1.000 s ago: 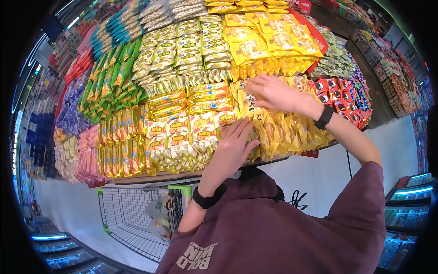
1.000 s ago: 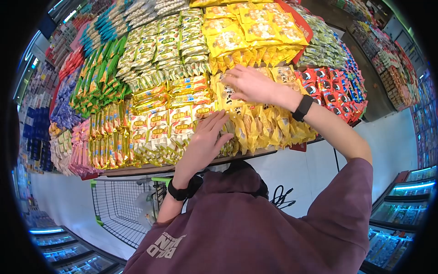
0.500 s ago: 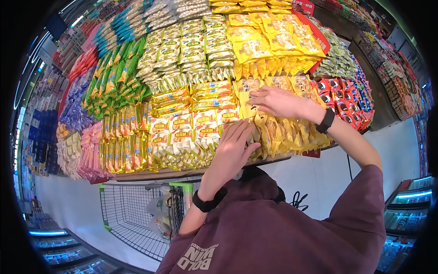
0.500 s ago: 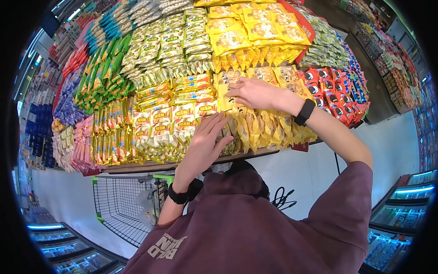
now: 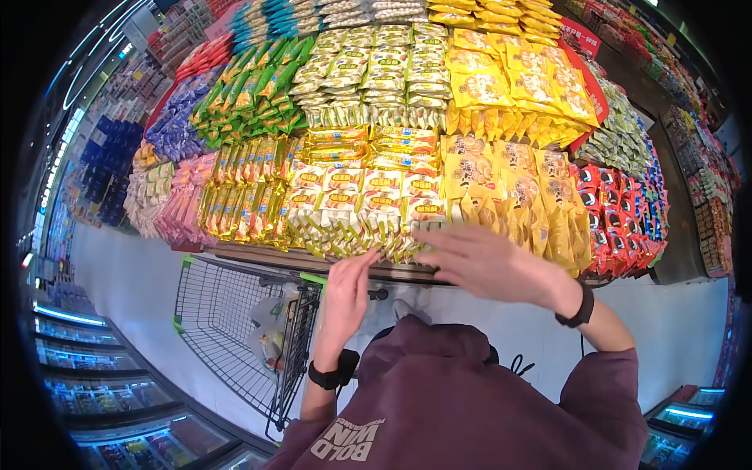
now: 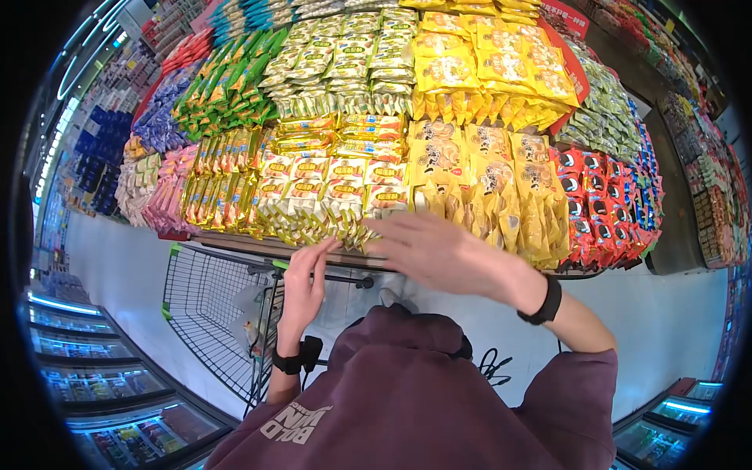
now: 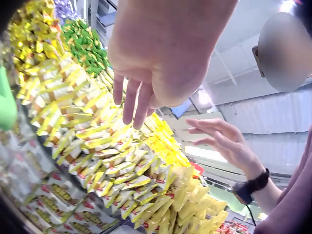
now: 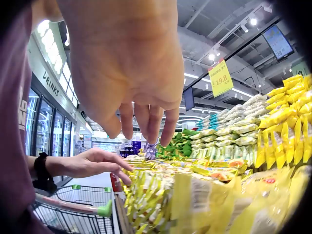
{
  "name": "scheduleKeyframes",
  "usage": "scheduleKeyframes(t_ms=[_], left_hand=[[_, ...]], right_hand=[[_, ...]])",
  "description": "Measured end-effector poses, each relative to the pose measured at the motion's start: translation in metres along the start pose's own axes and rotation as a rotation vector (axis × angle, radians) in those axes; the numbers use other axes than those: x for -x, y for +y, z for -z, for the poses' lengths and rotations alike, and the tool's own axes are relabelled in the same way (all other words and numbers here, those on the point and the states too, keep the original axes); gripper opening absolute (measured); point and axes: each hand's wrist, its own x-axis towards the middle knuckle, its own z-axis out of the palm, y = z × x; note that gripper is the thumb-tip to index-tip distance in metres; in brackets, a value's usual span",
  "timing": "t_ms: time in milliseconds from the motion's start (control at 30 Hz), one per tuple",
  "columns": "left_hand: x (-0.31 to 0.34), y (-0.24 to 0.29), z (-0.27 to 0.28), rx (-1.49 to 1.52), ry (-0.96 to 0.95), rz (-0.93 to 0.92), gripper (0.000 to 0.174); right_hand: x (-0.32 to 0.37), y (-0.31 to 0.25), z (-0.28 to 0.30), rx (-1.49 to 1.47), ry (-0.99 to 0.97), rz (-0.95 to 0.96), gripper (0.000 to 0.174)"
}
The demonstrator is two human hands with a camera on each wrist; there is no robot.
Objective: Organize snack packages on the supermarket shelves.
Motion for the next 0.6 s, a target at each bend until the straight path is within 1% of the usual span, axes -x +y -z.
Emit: scheduleKeyframes(t_ms=[67,100,133,200,233,267,300,400,433,467,500,567,600], left_hand=[[0.025,-0.009,0.001,-0.059,0.067,0.114,0.034],[0.041,-0.019,0.002,-0.121,0.097,0.120,0.040],[0.058,-0.027,0.006,-0.257,0.051,0.206,0.040],[0.093,-0.039,0.010,-0.548,0.003,0.306,0.040],[0.113,-0.047,0.011,-0.618,-0.053,0.378,0.042],[0.135,-0.055,0.014,-0.691,-0.112,0.453,0.045],[0.155,-0.061,0.018,-0.714,-0.253,0.607,0.057],[0.204,-0.069,0.012,-0.635,-0.232,0.601,0.056],[0.204,-0.072,0.006,-0.643,-0.225,0.637,0.047],[0.204,-0.071,0.001,-0.685,-0.165,0.625,0.039],[0.203,-0.067,0.001,-0.719,-0.159,0.541,0.039],[0.199,-0.068,0.000,-0.781,-0.205,0.582,0.040],[0.195,-0.068,0.001,-0.816,-0.224,0.563,0.040]], right_hand=[[0.018,-0.022,-0.019,-0.095,-0.043,0.003,0.032],[0.032,-0.029,-0.030,-0.124,-0.061,-0.014,0.031],[0.046,-0.034,-0.044,-0.152,-0.082,-0.030,0.031],[0.073,-0.036,-0.069,-0.207,-0.116,-0.075,0.030],[0.086,-0.036,-0.079,-0.235,-0.131,-0.101,0.030],[0.098,-0.037,-0.091,-0.267,-0.145,-0.125,0.030],[0.109,-0.038,-0.103,-0.293,-0.150,-0.146,0.029],[0.124,-0.049,-0.141,-0.407,-0.203,-0.193,0.030],[0.126,-0.055,-0.151,-0.422,-0.219,-0.165,0.031],[0.124,-0.061,-0.159,-0.436,-0.240,-0.131,0.031],[0.121,-0.068,-0.167,-0.445,-0.261,-0.092,0.032],[0.112,-0.082,-0.183,-0.475,-0.332,-0.017,0.033],[0.108,-0.093,-0.189,-0.493,-0.366,0.019,0.034]])
